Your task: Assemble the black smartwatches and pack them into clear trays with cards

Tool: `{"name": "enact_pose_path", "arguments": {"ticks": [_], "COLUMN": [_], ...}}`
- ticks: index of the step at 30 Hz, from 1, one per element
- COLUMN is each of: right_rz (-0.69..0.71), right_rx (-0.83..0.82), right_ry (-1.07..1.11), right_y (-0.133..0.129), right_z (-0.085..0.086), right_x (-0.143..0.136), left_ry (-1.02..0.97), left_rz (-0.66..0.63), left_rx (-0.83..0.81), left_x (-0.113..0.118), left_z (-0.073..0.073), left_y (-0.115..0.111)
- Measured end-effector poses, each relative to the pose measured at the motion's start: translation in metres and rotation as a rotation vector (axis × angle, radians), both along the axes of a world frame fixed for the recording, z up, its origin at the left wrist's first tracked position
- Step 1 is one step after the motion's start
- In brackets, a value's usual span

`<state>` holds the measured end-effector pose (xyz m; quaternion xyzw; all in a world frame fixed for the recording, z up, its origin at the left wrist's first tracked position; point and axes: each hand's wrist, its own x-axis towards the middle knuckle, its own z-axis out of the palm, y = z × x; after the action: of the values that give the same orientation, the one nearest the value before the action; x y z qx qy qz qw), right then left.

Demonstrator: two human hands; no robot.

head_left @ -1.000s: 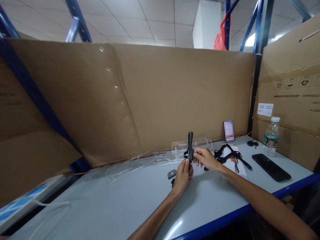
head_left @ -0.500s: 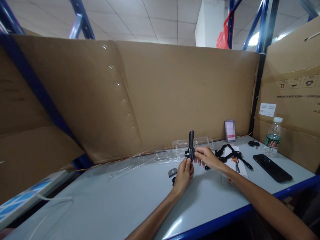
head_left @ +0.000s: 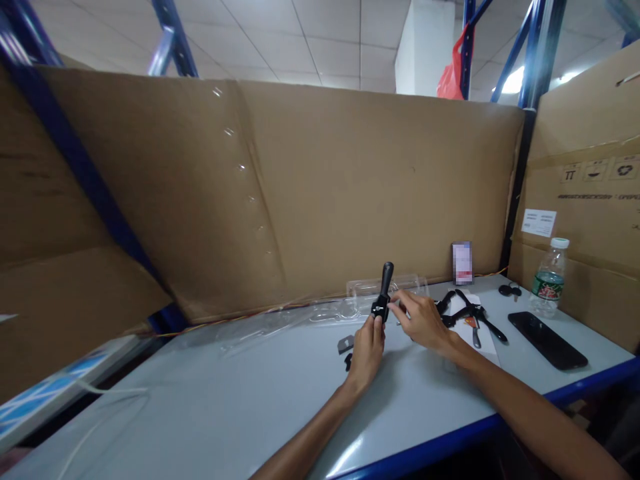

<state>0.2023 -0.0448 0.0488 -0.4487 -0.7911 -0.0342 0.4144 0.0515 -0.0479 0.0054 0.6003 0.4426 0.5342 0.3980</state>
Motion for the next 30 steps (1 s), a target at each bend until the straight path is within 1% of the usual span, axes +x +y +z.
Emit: {"name": "enact_pose_path", "arguments": {"ticks": [2, 3, 7, 9, 11, 13, 16, 18, 21, 23, 24, 26, 28, 29, 30], "right_rz": [-0.001, -0.012, -0.073, -0.104, -0.143, -0.153, -0.087, -0.038, -0.035, -0.024, 0.01, 0.099, 0.171, 0.186, 0.186], "right_rx": [0.003, 0.0, -0.023, -0.065, -0.129, -0.192, -0.265, -0.297, -0.312, -0.367, -0.42, -0.527, -0.606, -0.635, -0.656], "right_ry": [-0.157, -0.222, -0.4, -0.413, -0.329, -0.17, 0.09, 0.247, 0.436, 0.524, 0.556, 0.606, 0.64, 0.664, 0.691], "right_y": [-0.005, -0.007, -0.01, -0.011, -0.012, -0.011, -0.008, -0.004, 0.002, 0.007, 0.01, 0.017, 0.024, 0.028, 0.033], "right_z": [0.001, 0.001, 0.001, 0.0, -0.003, -0.006, -0.011, -0.013, -0.015, -0.017, -0.017, -0.019, -0.018, -0.016, -0.013], "right_x": [-0.003, -0.004, -0.011, -0.016, -0.022, -0.028, -0.033, -0.035, -0.033, -0.031, -0.029, -0.025, -0.018, -0.013, -0.007], "left_ry": [0.139, 0.195, 0.282, 0.305, 0.344, 0.406, 0.462, 0.401, 0.22, 0.1, 0.054, -0.002, -0.009, -0.008, -0.013], "left_rz": [0.06, 0.073, 0.079, 0.076, 0.077, 0.097, 0.137, 0.134, 0.081, 0.028, -0.015, -0.141, -0.29, -0.344, -0.373], "left_rx": [0.115, 0.142, 0.14, 0.151, 0.159, 0.166, 0.187, 0.202, 0.174, 0.082, 0.017, -0.11, -0.186, -0.199, -0.199], "left_x": [-0.002, -0.002, -0.003, -0.004, -0.006, -0.009, -0.012, -0.011, -0.007, -0.004, -0.003, 0.0, 0.001, 0.002, 0.002], "left_z": [0.001, 0.002, 0.002, 0.001, -0.001, -0.002, -0.004, -0.005, -0.007, -0.008, -0.008, -0.006, 0.0, 0.004, 0.008], "left_y": [-0.001, -0.002, -0.004, -0.004, -0.003, -0.001, 0.002, 0.004, 0.005, 0.005, 0.004, 0.002, -0.002, -0.003, -0.005]}}
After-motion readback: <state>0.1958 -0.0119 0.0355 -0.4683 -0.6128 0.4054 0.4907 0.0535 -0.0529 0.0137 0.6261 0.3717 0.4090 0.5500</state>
